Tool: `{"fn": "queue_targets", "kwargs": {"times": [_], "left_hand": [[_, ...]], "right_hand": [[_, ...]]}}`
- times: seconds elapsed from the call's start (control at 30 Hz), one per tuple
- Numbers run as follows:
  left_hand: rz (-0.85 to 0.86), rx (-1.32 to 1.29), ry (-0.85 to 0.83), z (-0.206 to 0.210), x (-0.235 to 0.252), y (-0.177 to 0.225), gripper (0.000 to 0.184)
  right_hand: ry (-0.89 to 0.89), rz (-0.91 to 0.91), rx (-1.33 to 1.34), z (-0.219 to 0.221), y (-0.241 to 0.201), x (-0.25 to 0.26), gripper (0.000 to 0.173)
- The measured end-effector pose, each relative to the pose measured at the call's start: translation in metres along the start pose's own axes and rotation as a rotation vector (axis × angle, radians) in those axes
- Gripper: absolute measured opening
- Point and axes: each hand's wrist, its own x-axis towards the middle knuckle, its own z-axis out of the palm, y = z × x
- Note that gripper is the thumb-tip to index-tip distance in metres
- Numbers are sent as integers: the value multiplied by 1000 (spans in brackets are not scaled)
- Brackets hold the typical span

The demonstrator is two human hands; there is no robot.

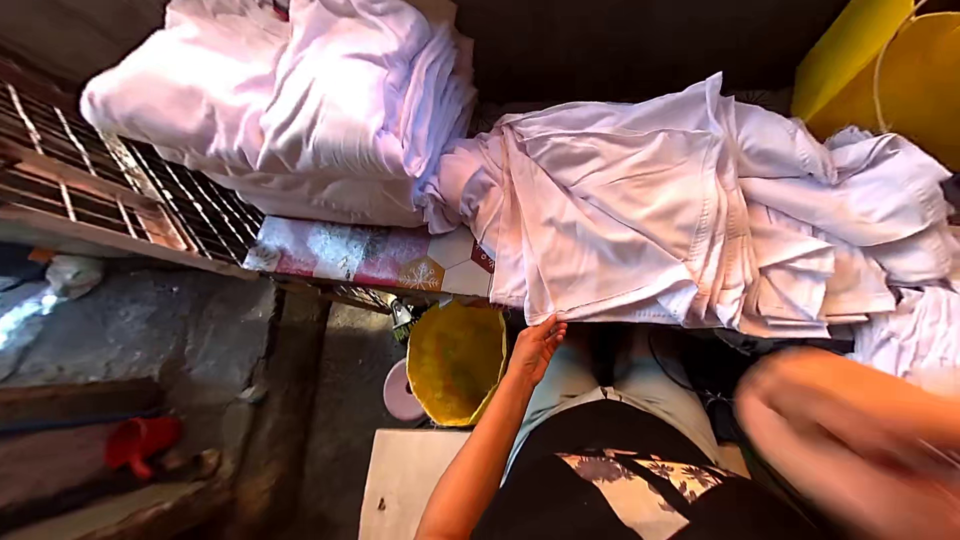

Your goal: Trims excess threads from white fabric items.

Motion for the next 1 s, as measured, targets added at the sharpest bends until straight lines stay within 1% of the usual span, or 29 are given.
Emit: {"fn": "queue_targets", "kwargs": {"times": [0.03, 0.07, 0.1, 0.13, 0.2, 0.23, 0.27, 0.3, 0.33, 0.37, 0.4, 0.43, 0.47, 0.5, 0.53, 0.57, 0.6, 0.63, 0.67, 0.73, 0.77, 0.83, 0.87, 0.9, 1.0], "left_hand": [[11, 35, 6, -1, 0, -1, 11], [27, 65, 19, -3, 0, -3, 11], [43, 90, 30, -4, 1, -6, 11], [58, 114, 34, -6, 1, -8, 12], [86, 163, 26, -9, 2, -11, 15], [96, 181, 18, -10, 2, -12, 16], [104, 191, 14, -11, 2, -12, 17], [104, 191, 13, -12, 2, -12, 17], [101, 179, 17, -12, 3, -12, 17], [99, 164, 20, -13, 4, -12, 16], [99, 152, 21, -13, 6, -12, 16], [104, 149, 16, -14, 7, -12, 16], [109, 157, 0, -15, 8, -12, 18], [108, 176, -3, -16, 9, -12, 20], [107, 184, 0, -15, 8, -13, 20], [107, 180, 6, -14, 8, -12, 19], [104, 171, 14, -13, 8, -13, 18], [102, 153, 15, -13, 8, -15, 18], [107, 133, 11, -13, 9, -17, 19], [132, 96, -6, -12, 9, -20, 23], [139, 89, -31, -12, 8, -19, 25], [135, 94, -72, -12, 8, -19, 30], [125, 110, -86, -11, 8, -18, 30], [109, 134, -89, -9, 8, -16, 28], [76, 222, -58, -2, 7, -16, 19]], "right_hand": [[103, -64, -35, 28, 58, 16, 19], [131, -48, -121, 51, 106, 29, 14], [76, 57, -245, 69, 141, 38, 16], [-19, 165, -384, 84, 168, 46, 21], [-177, 286, -554, 109, 197, 54, 33], [-220, 286, -611, 118, 202, 56, 36], [-215, 206, -664, 126, 207, 56, 30], [-200, 99, -693, 130, 213, 54, 21], [-222, 21, -692, 130, 217, 50, 14], [-300, -20, -665, 126, 218, 46, 11], [-447, -10, -615, 120, 215, 41, 9], [-636, 56, -538, 113, 208, 37, 11], [-795, 132, -447, 107, 200, 34, 17], [-824, 148, -383, 102, 195, 30, 19], [-734, 137, -373, 101, 191, 26, 21], [-590, 119, -403, 101, 191, 26, 21], [-453, 82, -465, 104, 194, 30, 20], [-377, 52, -542, 107, 199, 35, 23], [-358, 25, -600, 110, 205, 40, 23], [-398, -7, -607, 118, 211, 37, 12], [-412, 31, -543, 121, 209, 31, 12], [-423, 241, -343, 119, 201, 14, 28], [-425, 353, -273, 114, 197, 7, 37], [-431, 442, -230, 108, 195, 1, 42], [-441, 611, -162, 92, 199, -6, 44]]}}
